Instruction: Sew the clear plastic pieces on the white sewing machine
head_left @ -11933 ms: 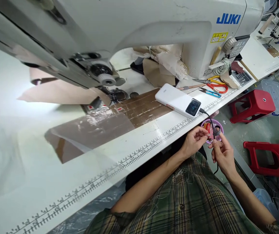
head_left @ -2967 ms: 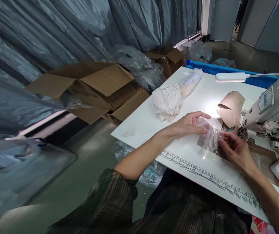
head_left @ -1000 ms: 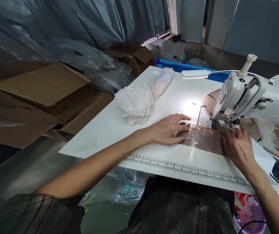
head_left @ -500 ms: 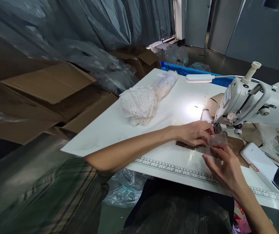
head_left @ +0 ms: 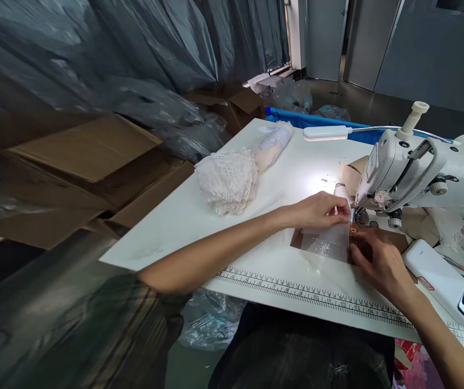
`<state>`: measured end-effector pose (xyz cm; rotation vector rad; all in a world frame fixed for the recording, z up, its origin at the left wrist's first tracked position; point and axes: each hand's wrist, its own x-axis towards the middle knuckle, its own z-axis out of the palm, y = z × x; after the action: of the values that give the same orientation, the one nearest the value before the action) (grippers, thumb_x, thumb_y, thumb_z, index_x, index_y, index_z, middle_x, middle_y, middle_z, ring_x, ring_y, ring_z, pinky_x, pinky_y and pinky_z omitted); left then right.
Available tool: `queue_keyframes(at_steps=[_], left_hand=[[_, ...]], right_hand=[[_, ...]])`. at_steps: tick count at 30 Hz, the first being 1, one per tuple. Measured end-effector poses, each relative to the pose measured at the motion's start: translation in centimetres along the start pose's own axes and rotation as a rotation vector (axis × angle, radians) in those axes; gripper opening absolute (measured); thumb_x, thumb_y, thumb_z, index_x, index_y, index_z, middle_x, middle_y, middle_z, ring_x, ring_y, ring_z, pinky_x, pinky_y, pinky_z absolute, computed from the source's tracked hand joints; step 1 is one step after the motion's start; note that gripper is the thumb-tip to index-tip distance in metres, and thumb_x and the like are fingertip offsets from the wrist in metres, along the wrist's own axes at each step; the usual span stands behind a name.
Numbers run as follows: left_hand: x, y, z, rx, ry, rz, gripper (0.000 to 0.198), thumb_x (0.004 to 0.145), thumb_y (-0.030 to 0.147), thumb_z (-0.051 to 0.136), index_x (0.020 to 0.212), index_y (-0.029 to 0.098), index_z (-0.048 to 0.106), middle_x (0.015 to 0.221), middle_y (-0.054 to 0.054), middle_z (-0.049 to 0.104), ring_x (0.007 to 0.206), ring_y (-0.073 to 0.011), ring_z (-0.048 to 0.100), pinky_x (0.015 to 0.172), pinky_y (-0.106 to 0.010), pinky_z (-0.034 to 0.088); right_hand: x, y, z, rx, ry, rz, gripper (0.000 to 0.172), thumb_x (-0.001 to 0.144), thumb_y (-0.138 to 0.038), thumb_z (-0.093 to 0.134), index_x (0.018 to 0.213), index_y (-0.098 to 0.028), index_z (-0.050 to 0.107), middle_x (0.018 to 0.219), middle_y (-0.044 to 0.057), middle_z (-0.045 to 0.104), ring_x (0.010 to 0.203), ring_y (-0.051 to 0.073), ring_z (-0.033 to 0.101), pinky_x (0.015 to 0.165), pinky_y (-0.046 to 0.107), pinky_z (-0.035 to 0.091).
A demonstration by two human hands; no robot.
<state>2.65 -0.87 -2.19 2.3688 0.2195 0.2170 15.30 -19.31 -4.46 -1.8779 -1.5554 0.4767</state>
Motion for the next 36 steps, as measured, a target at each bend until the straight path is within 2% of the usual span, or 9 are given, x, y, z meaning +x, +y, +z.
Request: queue_keyframes(at_steps=[3,8,13,16,19,21,26,32,36], left_hand=[[1.7,-0.5,0.3,0.399,0.108,0.036,0.013,0.089,0.023,0.057,0.098,0.016,0.064,0.097,-0.007,0.067,0.081,-0.0173,0.058,0.066,-0.028,0.040],[2.1,-0.9,1.9,0.720,0.209,0.116,0.026,0.095,0.014,0.038,0.097,0.014,0.064,0.103,-0.013,0.064,0.087,-0.0212,0.056,0.075,-0.035,0.040],[3.9,-3.7,1.7,0.576,0.010,0.282,0.023,0.097,0.025,0.044,0.101,0.018,0.066,0.105,-0.011,0.065,0.098,-0.0230,0.057,0.089,-0.037,0.040],[4.7,-4.5,0.7,0.518,0.031,0.295,0.021,0.095,0.027,0.049,0.104,0.019,0.066,0.110,-0.011,0.064,0.095,-0.0223,0.059,0.086,-0.037,0.042],[3.4,-3.9,0.1,0.525,0.168,0.277,0.024,0.096,0.028,0.047,0.100,0.016,0.067,0.112,-0.014,0.064,0.091,-0.0226,0.060,0.080,-0.039,0.045],[1.3,-3.1,0.0,0.458,0.163,0.331,0.027,0.096,0.027,0.045,0.091,0.016,0.068,0.102,-0.012,0.067,0.085,-0.0202,0.061,0.076,-0.037,0.048],[-3.6,-2.3,0.6,0.135,-0.134,0.438,0.013,0.089,0.026,0.064,0.095,0.018,0.072,0.102,-0.008,0.071,0.092,-0.0156,0.066,0.079,-0.028,0.054],[-3.7,-1.6,1.1,0.132,-0.063,0.439,0.013,0.092,0.020,0.062,0.090,0.017,0.075,0.097,-0.008,0.073,0.087,-0.0150,0.067,0.078,-0.028,0.055],[-3.4,-0.3,0.9,0.124,-0.015,0.434,0.014,0.093,0.019,0.061,0.088,0.016,0.074,0.100,-0.008,0.072,0.090,-0.0137,0.068,0.077,-0.025,0.056]], right_hand=[[0.7,1.4,0.1,-0.189,0.088,-0.233,0.026,0.088,-0.023,0.048,0.105,-0.020,0.068,0.117,0.013,0.067,0.101,0.025,0.066,0.083,0.042,0.056],[0.8,2.8,1.3,-0.359,0.060,-0.425,0.037,0.084,-0.010,0.044,0.114,-0.016,0.066,0.112,0.012,0.070,0.108,0.029,0.059,0.089,0.047,0.053],[0.4,2.9,2.2,-0.426,0.074,-0.349,0.049,0.083,-0.006,0.042,0.127,-0.016,0.059,0.123,0.013,0.066,0.114,0.030,0.054,0.092,0.049,0.049],[0.5,3.2,2.0,-0.337,0.069,-0.311,0.059,0.084,-0.005,0.038,0.141,-0.017,0.046,0.127,0.012,0.065,0.113,0.028,0.055,0.095,0.048,0.049],[0.9,3.9,1.0,-0.139,0.035,-0.316,0.061,0.087,-0.007,0.035,0.147,-0.021,0.040,0.125,0.010,0.066,0.113,0.023,0.058,0.097,0.043,0.050],[1.3,4.2,0.3,-0.041,-0.004,-0.298,0.058,0.089,-0.009,0.035,0.144,-0.022,0.043,0.122,0.010,0.067,0.113,0.021,0.061,0.098,0.040,0.051],[2.2,4.0,-1.0,0.064,-0.113,-0.229,0.051,0.090,-0.012,0.036,0.136,-0.023,0.053,0.117,0.009,0.070,0.111,0.021,0.065,0.099,0.041,0.054],[2.7,3.5,-1.7,0.095,-0.165,-0.082,0.043,0.090,-0.016,0.040,0.128,-0.026,0.059,0.113,0.004,0.073,0.112,0.020,0.066,0.105,0.045,0.051],[2.6,3.9,-1.4,0.137,-0.078,0.013,0.038,0.092,-0.021,0.041,0.124,-0.023,0.061,0.107,0.006,0.075,0.106,0.020,0.068,0.102,0.045,0.052]])
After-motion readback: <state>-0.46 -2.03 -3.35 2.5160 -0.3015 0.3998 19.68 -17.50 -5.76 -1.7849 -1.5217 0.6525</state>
